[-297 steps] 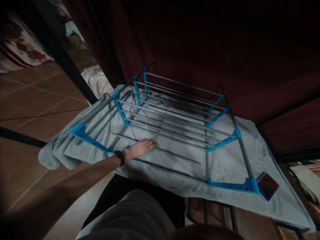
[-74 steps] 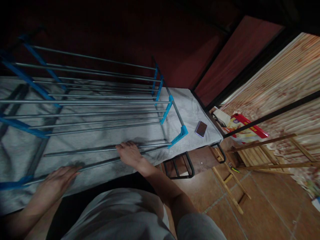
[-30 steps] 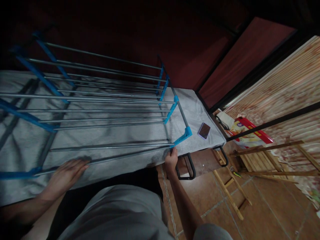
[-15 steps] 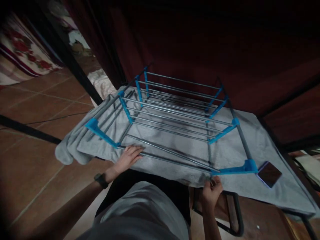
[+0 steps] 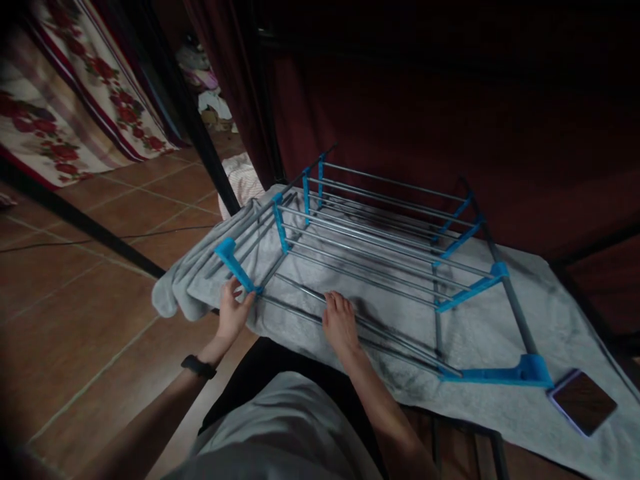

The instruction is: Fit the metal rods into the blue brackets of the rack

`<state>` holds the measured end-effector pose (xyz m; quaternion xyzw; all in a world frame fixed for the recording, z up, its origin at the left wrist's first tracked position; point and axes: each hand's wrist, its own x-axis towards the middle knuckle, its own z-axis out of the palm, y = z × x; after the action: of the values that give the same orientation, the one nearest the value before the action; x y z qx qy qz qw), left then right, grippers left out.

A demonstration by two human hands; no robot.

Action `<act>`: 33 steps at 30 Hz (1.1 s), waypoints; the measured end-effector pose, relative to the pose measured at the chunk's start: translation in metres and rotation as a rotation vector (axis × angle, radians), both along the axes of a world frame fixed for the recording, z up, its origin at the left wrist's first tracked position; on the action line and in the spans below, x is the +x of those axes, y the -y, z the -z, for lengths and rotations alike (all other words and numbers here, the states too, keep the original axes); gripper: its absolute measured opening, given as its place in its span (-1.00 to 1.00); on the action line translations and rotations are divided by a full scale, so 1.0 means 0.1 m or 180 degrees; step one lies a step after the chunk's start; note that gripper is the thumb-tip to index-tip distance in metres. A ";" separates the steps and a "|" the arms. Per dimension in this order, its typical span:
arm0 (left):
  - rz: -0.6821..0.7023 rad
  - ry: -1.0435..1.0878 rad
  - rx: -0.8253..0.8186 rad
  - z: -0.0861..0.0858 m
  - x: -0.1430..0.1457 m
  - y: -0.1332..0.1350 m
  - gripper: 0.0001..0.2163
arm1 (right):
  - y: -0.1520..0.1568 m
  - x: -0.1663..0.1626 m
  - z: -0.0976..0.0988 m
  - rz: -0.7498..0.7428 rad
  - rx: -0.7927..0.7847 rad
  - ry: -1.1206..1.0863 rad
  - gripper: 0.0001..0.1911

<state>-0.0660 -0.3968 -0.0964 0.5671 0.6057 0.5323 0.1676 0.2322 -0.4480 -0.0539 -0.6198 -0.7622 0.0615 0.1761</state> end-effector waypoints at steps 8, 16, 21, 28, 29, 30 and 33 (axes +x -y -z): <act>0.0331 0.0365 -0.0212 0.01 0.05 -0.14 -0.67 | -0.59 -0.44 -0.01 -0.0270 -0.1010 0.0580 -0.59; 0.0217 0.0499 -0.0237 0.07 0.06 -0.18 -0.70 | -0.65 -0.52 -0.19 -0.0583 -0.1071 0.0520 -0.57; 0.0223 0.0638 -0.0262 0.07 0.08 -0.20 -0.65 | -0.53 -0.57 -0.42 -0.0705 -0.1002 0.0375 -0.63; 0.0125 0.0710 -0.0252 -0.09 0.12 -0.19 -0.72 | -0.40 -0.61 -0.66 -0.0968 -0.0904 0.0271 -0.58; 0.0116 0.0700 -0.0219 -0.14 0.13 -0.18 -0.72 | -0.39 -0.61 -0.68 -0.0962 -0.0877 0.0270 -0.58; 0.0101 0.0706 -0.0164 -0.19 0.14 -0.18 -0.72 | -0.39 -0.61 -0.70 -0.0954 -0.0839 0.0261 -0.59; 0.0050 0.0825 0.0014 -0.32 0.18 -0.19 -0.72 | -0.38 -0.62 -0.77 -0.0946 -0.0747 0.0229 -0.63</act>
<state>-0.0478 -0.3776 -0.0640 0.4987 0.5734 0.6011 0.2474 0.1700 -0.4096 0.0232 -0.5185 -0.8388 0.1531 0.0643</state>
